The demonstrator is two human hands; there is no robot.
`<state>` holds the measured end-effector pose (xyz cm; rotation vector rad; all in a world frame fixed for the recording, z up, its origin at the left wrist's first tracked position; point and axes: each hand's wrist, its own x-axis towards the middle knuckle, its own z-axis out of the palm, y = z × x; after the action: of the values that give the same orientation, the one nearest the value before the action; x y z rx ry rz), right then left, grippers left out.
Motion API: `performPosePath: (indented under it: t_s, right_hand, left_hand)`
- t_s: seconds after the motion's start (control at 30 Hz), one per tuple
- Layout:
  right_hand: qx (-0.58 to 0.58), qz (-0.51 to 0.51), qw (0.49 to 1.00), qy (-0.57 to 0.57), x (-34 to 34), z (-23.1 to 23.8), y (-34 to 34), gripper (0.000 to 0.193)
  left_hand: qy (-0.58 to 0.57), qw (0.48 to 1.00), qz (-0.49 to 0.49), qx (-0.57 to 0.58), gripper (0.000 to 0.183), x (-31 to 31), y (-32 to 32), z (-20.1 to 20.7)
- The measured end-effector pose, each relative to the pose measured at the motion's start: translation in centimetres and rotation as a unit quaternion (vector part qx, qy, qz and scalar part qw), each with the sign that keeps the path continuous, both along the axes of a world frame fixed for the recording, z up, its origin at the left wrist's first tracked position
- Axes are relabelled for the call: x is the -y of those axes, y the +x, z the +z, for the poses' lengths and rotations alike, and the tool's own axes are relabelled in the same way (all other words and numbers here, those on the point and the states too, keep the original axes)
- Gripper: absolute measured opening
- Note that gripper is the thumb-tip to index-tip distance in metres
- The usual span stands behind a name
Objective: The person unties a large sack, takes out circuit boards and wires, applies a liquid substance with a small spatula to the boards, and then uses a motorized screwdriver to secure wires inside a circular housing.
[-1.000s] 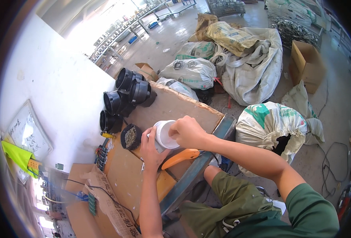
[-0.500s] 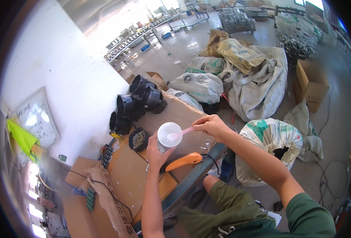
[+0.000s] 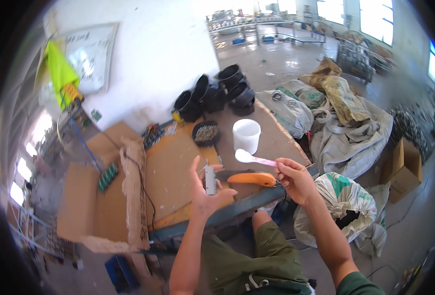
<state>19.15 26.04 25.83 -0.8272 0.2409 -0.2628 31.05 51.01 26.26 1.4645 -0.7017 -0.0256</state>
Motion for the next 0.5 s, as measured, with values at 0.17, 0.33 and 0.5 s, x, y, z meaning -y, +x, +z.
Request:
performPosePath:
  t_s: [0.17,0.33,0.5]
  right_hand:
    - [0.017,0.077,0.994,0.072,-5.3,-2.1,-2.9,0.014]
    - [-0.005,0.116,0.993,-0.020,-8.0,-3.7,-4.2,0.007]
    - [0.004,0.162,0.982,-0.100,-9.1,-3.4,-4.8,0.006]
  left_hand:
    - [0.051,0.999,0.008,-0.014,0.133,-4.3,-5.5,-1.1]
    - [0.108,0.994,-0.007,0.021,0.131,-7.0,-8.4,-1.8]
    - [0.122,0.992,-0.024,0.023,0.128,-8.3,-9.6,-1.4]
